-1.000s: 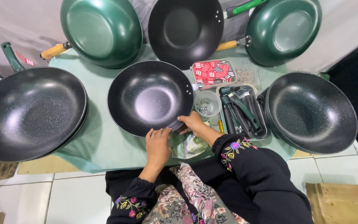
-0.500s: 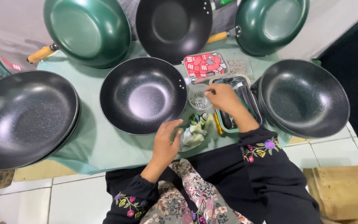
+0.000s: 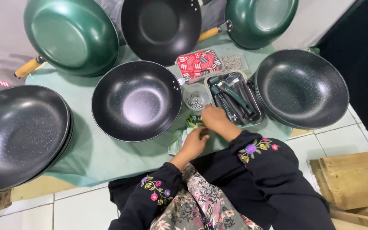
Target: Assembling a handle onto a green wok using screws and a screwdriver.
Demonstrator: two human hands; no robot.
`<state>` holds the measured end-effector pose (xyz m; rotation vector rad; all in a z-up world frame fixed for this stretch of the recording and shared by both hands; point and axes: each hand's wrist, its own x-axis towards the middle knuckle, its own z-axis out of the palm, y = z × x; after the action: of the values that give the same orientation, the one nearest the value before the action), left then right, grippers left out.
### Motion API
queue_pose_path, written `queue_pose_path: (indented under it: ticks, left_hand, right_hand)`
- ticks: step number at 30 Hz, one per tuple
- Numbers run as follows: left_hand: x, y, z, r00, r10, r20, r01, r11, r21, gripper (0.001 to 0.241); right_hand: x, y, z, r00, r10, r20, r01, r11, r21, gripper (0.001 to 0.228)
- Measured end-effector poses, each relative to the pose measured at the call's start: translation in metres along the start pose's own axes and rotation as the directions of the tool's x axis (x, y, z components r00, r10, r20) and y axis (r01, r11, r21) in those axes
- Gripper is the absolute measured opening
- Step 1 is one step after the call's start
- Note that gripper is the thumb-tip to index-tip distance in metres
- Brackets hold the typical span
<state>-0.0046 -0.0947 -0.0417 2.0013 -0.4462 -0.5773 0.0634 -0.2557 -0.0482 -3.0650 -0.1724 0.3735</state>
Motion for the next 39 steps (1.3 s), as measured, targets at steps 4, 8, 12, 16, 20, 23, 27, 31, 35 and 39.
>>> queue_pose_path:
  ticks: [4,8,12,16,20,23,27,31,35,39]
  left_hand:
    - [-0.008,0.004,-0.008,0.998,-0.061,-0.003,0.061,0.997,-0.041,0.051]
    - [-0.009,-0.003,-0.006,0.997,-0.07,-0.016,0.068,0.992,-0.106,0.047]
    - [-0.006,-0.007,-0.006,0.996,-0.092,0.015,0.092,0.939,-0.332,0.047]
    - [-0.004,-0.026,0.0,0.993,-0.12,0.021,0.117,0.891,-0.438,0.049]
    - [-0.003,-0.034,0.001,0.994,-0.11,0.007,0.098,0.853,-0.512,0.049]
    - [-0.002,-0.038,0.003,0.995,-0.098,0.004,0.085,0.845,-0.529,0.049]
    - [-0.002,-0.048,0.009,0.993,-0.117,0.002,0.096,0.804,-0.587,0.052]
    - [-0.01,-0.038,0.005,0.993,-0.12,-0.009,0.092,0.809,-0.58,0.052]
    - [-0.011,-0.045,0.012,0.99,-0.138,-0.013,0.1,0.777,-0.621,0.057]
    - [-0.012,-0.057,0.014,0.982,-0.187,-0.026,0.124,0.743,-0.657,0.064]
  right_hand:
    - [-0.008,-0.029,0.002,0.991,0.133,0.013,-0.133,0.991,-0.035,0.029]
    - [-0.015,-0.037,0.008,0.995,0.098,0.024,-0.095,0.99,-0.106,0.021]
    - [-0.011,-0.035,0.033,0.954,0.098,-0.282,-0.154,0.971,-0.182,0.016]
    - [-0.001,-0.024,0.062,0.817,-0.016,-0.577,-0.126,0.97,-0.206,0.014]
    - [0.012,-0.019,0.081,0.839,0.01,-0.544,-0.12,0.979,-0.166,0.017]
    - [0.008,-0.026,0.071,0.91,0.094,-0.403,-0.119,0.992,-0.038,0.019]
    - [0.006,-0.027,0.053,0.984,0.09,-0.153,-0.076,0.992,0.097,0.019]
    - [0.007,-0.029,0.047,0.994,0.085,-0.064,-0.078,0.991,0.111,0.017]
    - [0.005,-0.028,0.031,0.939,0.323,0.114,-0.343,0.889,0.305,0.022]
    - [-0.018,-0.035,-0.013,0.993,0.063,0.1,-0.082,0.977,0.199,0.019]
